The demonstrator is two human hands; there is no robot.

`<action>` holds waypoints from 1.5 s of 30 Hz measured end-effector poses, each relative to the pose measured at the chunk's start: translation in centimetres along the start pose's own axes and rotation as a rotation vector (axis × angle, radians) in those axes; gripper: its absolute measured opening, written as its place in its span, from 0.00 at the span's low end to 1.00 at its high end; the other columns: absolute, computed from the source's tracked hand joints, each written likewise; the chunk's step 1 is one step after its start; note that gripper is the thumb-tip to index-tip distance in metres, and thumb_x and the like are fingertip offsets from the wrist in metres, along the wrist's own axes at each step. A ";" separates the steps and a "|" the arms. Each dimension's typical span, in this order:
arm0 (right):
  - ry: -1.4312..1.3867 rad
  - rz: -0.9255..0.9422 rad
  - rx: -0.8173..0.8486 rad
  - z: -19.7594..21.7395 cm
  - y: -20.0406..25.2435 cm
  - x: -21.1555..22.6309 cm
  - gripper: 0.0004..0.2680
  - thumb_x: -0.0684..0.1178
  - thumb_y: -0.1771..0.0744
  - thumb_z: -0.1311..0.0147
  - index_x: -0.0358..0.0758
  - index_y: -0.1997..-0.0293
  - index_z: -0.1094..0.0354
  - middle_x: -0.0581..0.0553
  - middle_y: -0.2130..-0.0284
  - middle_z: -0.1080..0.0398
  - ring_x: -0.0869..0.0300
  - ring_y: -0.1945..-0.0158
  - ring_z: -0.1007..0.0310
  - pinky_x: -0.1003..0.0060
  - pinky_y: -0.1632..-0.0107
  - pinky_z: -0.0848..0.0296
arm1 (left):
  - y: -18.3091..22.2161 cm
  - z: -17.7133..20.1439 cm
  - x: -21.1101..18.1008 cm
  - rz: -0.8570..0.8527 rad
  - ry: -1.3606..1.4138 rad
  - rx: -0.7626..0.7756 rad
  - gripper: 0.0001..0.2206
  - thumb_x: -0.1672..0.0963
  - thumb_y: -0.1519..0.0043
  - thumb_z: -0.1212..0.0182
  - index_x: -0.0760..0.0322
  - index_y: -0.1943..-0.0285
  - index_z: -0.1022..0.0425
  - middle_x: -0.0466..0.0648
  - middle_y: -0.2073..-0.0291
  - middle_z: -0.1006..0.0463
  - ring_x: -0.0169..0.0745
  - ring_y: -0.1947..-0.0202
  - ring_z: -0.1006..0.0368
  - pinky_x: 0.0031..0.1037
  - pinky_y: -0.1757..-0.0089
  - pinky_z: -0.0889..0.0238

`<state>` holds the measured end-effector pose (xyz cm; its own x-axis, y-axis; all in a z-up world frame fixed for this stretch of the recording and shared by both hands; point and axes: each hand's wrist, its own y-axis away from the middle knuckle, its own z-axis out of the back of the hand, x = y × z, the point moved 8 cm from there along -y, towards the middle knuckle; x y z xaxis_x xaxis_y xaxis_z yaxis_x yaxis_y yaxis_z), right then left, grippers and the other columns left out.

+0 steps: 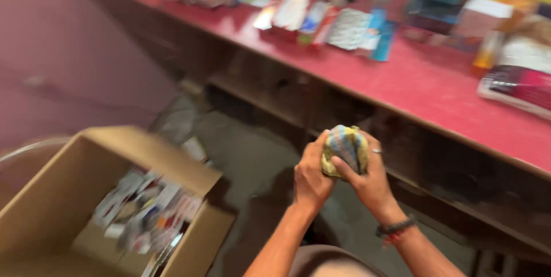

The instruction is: The recorder is cleaning and organizing various medicine boxes and strips from a shipping box onto a pharmacy counter.

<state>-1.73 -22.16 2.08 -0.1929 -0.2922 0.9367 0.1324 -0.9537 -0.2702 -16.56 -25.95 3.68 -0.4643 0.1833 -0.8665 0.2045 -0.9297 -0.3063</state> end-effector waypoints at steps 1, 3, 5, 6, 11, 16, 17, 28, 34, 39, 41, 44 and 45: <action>-0.026 0.011 0.041 -0.8 0.8 1.2 0.26 0.48 0.36 0.34 0.34 0.32 0.44 0.39 0.42 0.34 0.57 0.40 0.32 0.63 0.39 0.31 | 0.7 1.8 -0.6 0.015 -0.027 -0.039 0.31 0.60 0.40 0.37 0.60 0.24 0.39 0.61 0.38 0.24 0.63 0.44 0.23 0.41 0.49 0.26; 0.184 0.249 0.123 -1.9 3.1 4.7 0.30 0.46 0.36 0.36 0.34 0.27 0.51 0.30 0.29 0.57 0.49 0.29 0.47 0.58 0.34 0.39 | 2.4 4.2 -1.2 0.140 -0.023 -0.064 0.29 0.57 0.45 0.30 0.61 0.33 0.32 0.60 0.48 0.19 0.60 0.47 0.21 0.40 0.50 0.27; -0.116 0.102 0.226 -4.7 4.6 4.0 0.31 0.46 0.35 0.38 0.37 0.25 0.57 0.38 0.32 0.51 0.55 0.32 0.45 0.61 0.35 0.38 | 5.0 5.7 -0.6 0.257 0.004 -0.059 0.29 0.55 0.46 0.30 0.62 0.34 0.32 0.59 0.51 0.18 0.59 0.49 0.20 0.39 0.51 0.27; -0.394 -0.066 0.292 -6.2 5.8 3.3 0.32 0.47 0.34 0.41 0.40 0.24 0.62 0.47 0.34 0.45 0.60 0.35 0.42 0.64 0.37 0.38 | 6.6 6.1 -0.1 0.355 0.048 -0.024 0.29 0.54 0.47 0.31 0.63 0.35 0.32 0.59 0.54 0.17 0.57 0.51 0.19 0.38 0.52 0.27; -0.629 -0.295 0.361 -11.6 8.6 4.0 0.24 0.44 0.34 0.41 0.37 0.28 0.46 0.46 0.44 0.32 0.63 0.44 0.32 0.66 0.42 0.30 | 10.7 11.5 -1.3 0.388 0.127 0.008 0.32 0.54 0.48 0.33 0.63 0.31 0.35 0.58 0.53 0.17 0.55 0.51 0.19 0.36 0.52 0.27; -0.470 -0.293 0.420 -16.0 10.0 6.0 0.19 0.44 0.34 0.40 0.35 0.35 0.37 0.48 0.51 0.27 0.65 0.48 0.27 0.67 0.46 0.27 | 14.3 16.7 1.4 0.305 -0.080 -0.054 0.34 0.54 0.50 0.27 0.65 0.33 0.34 0.59 0.52 0.20 0.58 0.53 0.21 0.38 0.55 0.28; -0.438 -0.291 0.381 -16.5 9.9 6.1 0.18 0.44 0.34 0.40 0.35 0.36 0.36 0.48 0.51 0.26 0.64 0.49 0.27 0.67 0.47 0.27 | 15.0 18.0 1.9 0.348 -0.118 -0.084 0.33 0.54 0.50 0.26 0.64 0.34 0.32 0.57 0.51 0.22 0.54 0.57 0.21 0.37 0.57 0.28; -0.336 -0.184 0.475 -32.4 9.1 9.6 0.20 0.44 0.36 0.38 0.36 0.36 0.36 0.49 0.53 0.26 0.65 0.51 0.27 0.67 0.48 0.27 | 22.4 32.0 20.7 0.623 0.097 -0.389 0.14 0.55 0.40 0.35 0.63 0.47 0.23 0.46 0.62 0.16 0.33 0.70 0.18 0.25 0.66 0.26; -0.159 -0.270 0.629 -42.7 11.1 9.8 0.21 0.44 0.36 0.37 0.36 0.36 0.36 0.48 0.53 0.24 0.66 0.51 0.27 0.68 0.47 0.27 | 25.6 41.0 30.8 0.745 0.133 -0.462 0.11 0.56 0.39 0.37 0.66 0.50 0.22 0.49 0.66 0.16 0.35 0.73 0.17 0.26 0.68 0.27; -0.081 -0.329 0.663 -47.1 11.7 8.2 0.20 0.45 0.36 0.37 0.35 0.38 0.35 0.47 0.53 0.24 0.65 0.51 0.26 0.68 0.48 0.27 | 28.4 44.7 38.9 1.019 0.126 -0.436 0.12 0.56 0.41 0.36 0.66 0.50 0.21 0.50 0.68 0.14 0.35 0.73 0.17 0.26 0.71 0.27; -0.038 -0.358 0.665 -48.0 11.7 6.9 0.20 0.46 0.37 0.37 0.36 0.38 0.35 0.48 0.54 0.23 0.65 0.52 0.25 0.68 0.49 0.26 | 28.6 44.6 41.0 1.065 0.160 -0.427 0.14 0.56 0.41 0.35 0.66 0.49 0.22 0.51 0.67 0.14 0.36 0.72 0.17 0.27 0.70 0.27; 0.062 -0.545 0.667 -48.5 12.0 4.0 0.21 0.45 0.35 0.36 0.37 0.34 0.34 0.42 0.56 0.24 0.60 0.58 0.29 0.62 0.55 0.29 | 28.5 42.9 44.8 1.114 0.285 -0.448 0.18 0.56 0.43 0.33 0.67 0.45 0.26 0.52 0.62 0.16 0.38 0.69 0.18 0.28 0.69 0.25; 0.115 -0.705 0.661 -48.5 12.4 2.4 0.21 0.44 0.33 0.36 0.37 0.31 0.34 0.37 0.58 0.25 0.55 0.62 0.33 0.56 0.60 0.32 | 28.1 42.2 46.4 1.120 0.371 -0.478 0.22 0.57 0.44 0.32 0.67 0.42 0.29 0.53 0.59 0.17 0.38 0.66 0.19 0.30 0.69 0.23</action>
<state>-47.69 -38.21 -9.83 -0.5261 0.2920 0.7987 0.4626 -0.6898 0.5569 -68.67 -57.07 -28.49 0.4153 -0.4741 -0.7764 0.6520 -0.4401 0.6174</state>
